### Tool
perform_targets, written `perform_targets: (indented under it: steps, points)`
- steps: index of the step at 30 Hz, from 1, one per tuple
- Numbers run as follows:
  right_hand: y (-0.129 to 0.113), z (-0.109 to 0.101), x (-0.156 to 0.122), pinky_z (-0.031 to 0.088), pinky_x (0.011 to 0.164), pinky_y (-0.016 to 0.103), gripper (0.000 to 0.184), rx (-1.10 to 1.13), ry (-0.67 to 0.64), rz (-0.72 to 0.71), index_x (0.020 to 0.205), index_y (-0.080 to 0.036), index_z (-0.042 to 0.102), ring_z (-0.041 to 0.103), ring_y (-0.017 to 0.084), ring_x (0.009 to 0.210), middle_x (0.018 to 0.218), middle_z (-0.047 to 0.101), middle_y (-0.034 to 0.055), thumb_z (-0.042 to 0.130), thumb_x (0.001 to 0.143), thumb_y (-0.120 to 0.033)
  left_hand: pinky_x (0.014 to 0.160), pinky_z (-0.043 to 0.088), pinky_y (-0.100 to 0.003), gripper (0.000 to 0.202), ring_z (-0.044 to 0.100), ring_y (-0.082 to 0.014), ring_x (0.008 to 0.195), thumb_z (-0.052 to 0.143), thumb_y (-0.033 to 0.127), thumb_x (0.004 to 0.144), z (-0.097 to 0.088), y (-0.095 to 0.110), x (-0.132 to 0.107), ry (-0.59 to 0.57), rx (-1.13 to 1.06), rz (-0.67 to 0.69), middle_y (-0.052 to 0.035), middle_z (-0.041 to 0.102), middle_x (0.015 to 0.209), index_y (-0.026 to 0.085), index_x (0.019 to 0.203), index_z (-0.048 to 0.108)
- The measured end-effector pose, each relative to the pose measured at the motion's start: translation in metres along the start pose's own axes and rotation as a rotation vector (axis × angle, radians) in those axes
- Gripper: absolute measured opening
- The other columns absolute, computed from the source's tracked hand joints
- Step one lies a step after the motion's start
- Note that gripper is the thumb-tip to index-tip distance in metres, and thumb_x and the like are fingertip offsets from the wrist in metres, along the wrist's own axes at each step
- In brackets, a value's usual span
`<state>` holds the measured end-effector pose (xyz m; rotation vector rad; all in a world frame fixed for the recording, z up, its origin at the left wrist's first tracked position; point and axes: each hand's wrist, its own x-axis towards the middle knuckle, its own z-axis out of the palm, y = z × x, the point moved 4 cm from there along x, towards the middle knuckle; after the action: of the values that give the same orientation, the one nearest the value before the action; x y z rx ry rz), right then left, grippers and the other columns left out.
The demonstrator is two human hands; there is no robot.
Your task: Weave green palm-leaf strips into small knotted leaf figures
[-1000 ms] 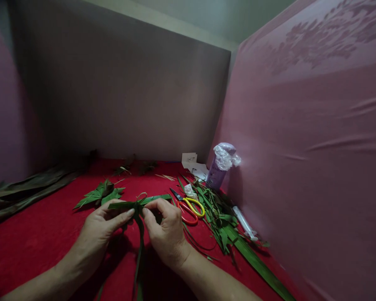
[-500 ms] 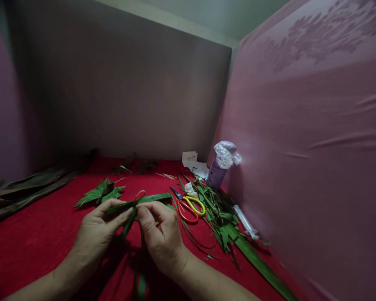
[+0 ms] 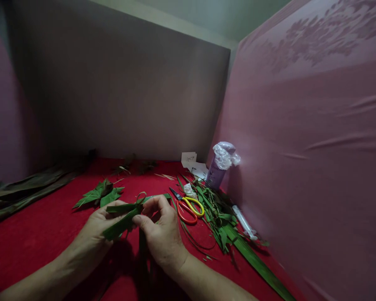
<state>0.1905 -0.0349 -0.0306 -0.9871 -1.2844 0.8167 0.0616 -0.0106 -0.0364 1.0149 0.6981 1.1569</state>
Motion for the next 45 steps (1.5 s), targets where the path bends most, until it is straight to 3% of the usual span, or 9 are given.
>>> perform_targets:
  steps: [6, 15, 20, 25, 30, 36, 45]
  points:
    - [-0.002, 0.007, 0.004, 0.045, 0.061, 0.024, 0.016, 0.270, -0.163, 0.112, 0.074, -0.018, 0.057, 0.053, 0.011, 0.062, 0.070, 0.055, -0.0022, 0.068, 0.065, -0.026, 0.049, 0.042, -0.014, 0.015, 0.054, -0.0063, 0.048, 0.079, 0.015, 0.056, 0.000, 0.004, 0.004, -0.068, -0.055, -0.058, 0.0037, 0.064, 0.051, 0.016, 0.060, 0.065]
    - [0.000, 0.005, 0.006, 0.041, 0.060, 0.022, 0.020, 0.308, -0.120, 0.110, 0.072, -0.017, 0.055, 0.049, 0.009, 0.061, 0.067, 0.053, -0.0035, 0.070, 0.068, -0.029, 0.060, 0.048, -0.018, 0.012, 0.059, -0.0097, 0.058, 0.077, 0.015, 0.060, 0.003, 0.003, 0.004, -0.117, -0.028, -0.081, -0.0004, 0.070, 0.062, 0.015, 0.071, 0.072]
    - [0.006, 0.004, 0.008, 0.036, 0.049, 0.020, 0.020, 0.292, -0.105, 0.125, 0.073, -0.017, 0.052, 0.044, 0.007, 0.053, 0.063, 0.051, -0.0046, 0.067, 0.071, -0.030, 0.072, 0.048, -0.021, 0.015, 0.063, -0.0115, 0.068, 0.073, 0.014, 0.066, 0.004, -0.001, 0.004, -0.186, -0.059, -0.075, -0.0019, 0.073, 0.071, 0.017, 0.080, 0.073]
    - [0.010, -0.004, 0.011, 0.039, 0.057, 0.022, 0.018, 0.201, -0.023, 0.094, 0.071, -0.016, 0.052, 0.045, 0.008, 0.059, 0.065, 0.050, -0.0035, 0.066, 0.072, -0.028, 0.080, 0.046, -0.025, 0.027, 0.064, -0.0155, 0.079, 0.076, 0.015, 0.060, 0.006, 0.003, 0.002, -0.190, 0.015, -0.066, -0.0023, 0.074, 0.079, 0.019, 0.086, 0.072]
    - [0.011, -0.005, 0.012, 0.040, 0.059, 0.024, 0.017, 0.201, -0.007, 0.091, 0.073, -0.015, 0.055, 0.048, 0.010, 0.060, 0.067, 0.054, -0.0020, 0.067, 0.070, -0.027, 0.072, 0.046, -0.025, 0.026, 0.062, -0.0158, 0.074, 0.077, 0.026, 0.060, 0.005, 0.007, 0.001, -0.140, 0.075, -0.014, -0.0029, 0.071, 0.078, 0.017, 0.084, 0.070]
    - [0.009, -0.002, 0.009, 0.040, 0.058, 0.023, 0.017, 0.245, -0.058, 0.120, 0.069, -0.015, 0.057, 0.049, 0.009, 0.058, 0.064, 0.056, -0.0026, 0.070, 0.067, -0.026, 0.059, 0.042, -0.024, 0.017, 0.054, -0.0121, 0.059, 0.070, 0.032, 0.069, 0.000, 0.010, 0.006, -0.114, 0.280, 0.017, 0.0005, 0.063, 0.060, 0.015, 0.070, 0.067]
    - [0.007, 0.001, 0.011, 0.046, 0.065, 0.026, 0.027, 0.326, -0.140, 0.144, 0.081, -0.016, 0.059, 0.059, 0.013, 0.069, 0.078, 0.064, 0.0009, 0.075, 0.060, -0.024, 0.057, 0.041, -0.021, 0.017, 0.051, -0.0102, 0.055, 0.064, 0.031, 0.075, -0.004, 0.021, 0.006, -0.085, 0.450, 0.117, 0.0029, 0.060, 0.056, 0.016, 0.067, 0.066]
